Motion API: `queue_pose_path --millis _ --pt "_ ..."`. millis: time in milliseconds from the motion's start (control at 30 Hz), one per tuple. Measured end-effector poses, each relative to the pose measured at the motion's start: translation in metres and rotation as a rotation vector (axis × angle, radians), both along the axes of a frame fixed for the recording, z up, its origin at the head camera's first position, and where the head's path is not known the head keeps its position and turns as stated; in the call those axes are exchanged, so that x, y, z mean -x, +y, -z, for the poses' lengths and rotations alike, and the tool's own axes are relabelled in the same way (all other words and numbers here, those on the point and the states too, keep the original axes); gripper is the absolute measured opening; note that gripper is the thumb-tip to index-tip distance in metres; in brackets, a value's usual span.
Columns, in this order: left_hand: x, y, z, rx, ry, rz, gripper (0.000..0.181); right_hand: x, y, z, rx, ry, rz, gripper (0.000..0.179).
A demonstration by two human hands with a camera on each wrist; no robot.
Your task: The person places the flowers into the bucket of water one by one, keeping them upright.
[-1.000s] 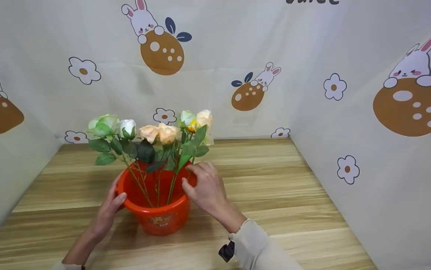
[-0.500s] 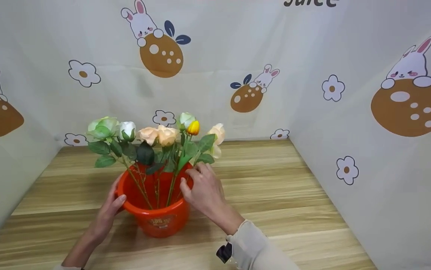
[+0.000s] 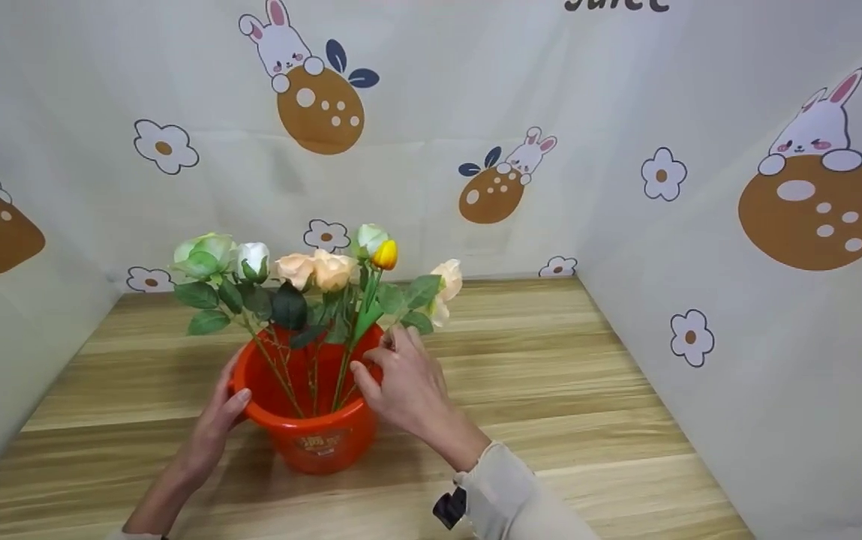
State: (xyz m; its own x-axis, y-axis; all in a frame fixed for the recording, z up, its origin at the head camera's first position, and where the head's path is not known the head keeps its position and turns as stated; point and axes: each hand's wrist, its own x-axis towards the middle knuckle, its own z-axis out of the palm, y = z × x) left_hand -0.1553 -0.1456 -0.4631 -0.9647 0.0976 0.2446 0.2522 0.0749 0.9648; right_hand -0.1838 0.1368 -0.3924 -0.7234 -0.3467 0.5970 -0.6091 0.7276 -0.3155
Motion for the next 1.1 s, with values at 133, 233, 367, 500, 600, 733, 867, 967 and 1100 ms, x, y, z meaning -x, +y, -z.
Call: queue_pose_path --millis 133,233,367,500,600,733,867,967,1100 --pt "0.000 -0.001 0.000 0.006 0.004 0.000 0.070 -0.001 0.003 0.001 0.058 0.016 -0.033 0.016" --pt "0.000 -0.002 0.001 0.011 0.002 -0.008 0.070 0.000 0.005 0.003 0.091 0.019 -0.041 0.015" --pt "0.000 -0.002 0.002 0.001 0.009 -0.008 0.071 0.003 0.008 0.005 0.074 0.014 -0.057 0.016" --pt "0.000 -0.001 0.001 0.001 0.019 -0.002 0.071 0.007 0.014 0.004 0.127 -0.002 -0.092 0.014" --pt "0.001 0.000 0.000 0.008 0.022 0.001 0.071 0.013 0.024 0.001 0.269 -0.028 -0.068 0.009" --pt "0.001 0.001 0.000 0.004 0.022 0.007 0.072 0.024 0.039 -0.003 0.449 -0.113 0.040 0.009" --pt "0.000 0.001 0.001 0.001 0.007 0.010 0.073 0.031 0.050 -0.003 0.552 -0.369 0.075 0.014" --pt "0.000 0.000 0.002 0.006 0.000 0.009 0.073 0.034 0.051 -0.001 0.612 -0.622 0.022 0.026" --pt "0.000 0.000 0.002 0.008 0.003 0.009 0.072 0.034 0.047 0.005 0.663 -0.871 -0.053 0.043"
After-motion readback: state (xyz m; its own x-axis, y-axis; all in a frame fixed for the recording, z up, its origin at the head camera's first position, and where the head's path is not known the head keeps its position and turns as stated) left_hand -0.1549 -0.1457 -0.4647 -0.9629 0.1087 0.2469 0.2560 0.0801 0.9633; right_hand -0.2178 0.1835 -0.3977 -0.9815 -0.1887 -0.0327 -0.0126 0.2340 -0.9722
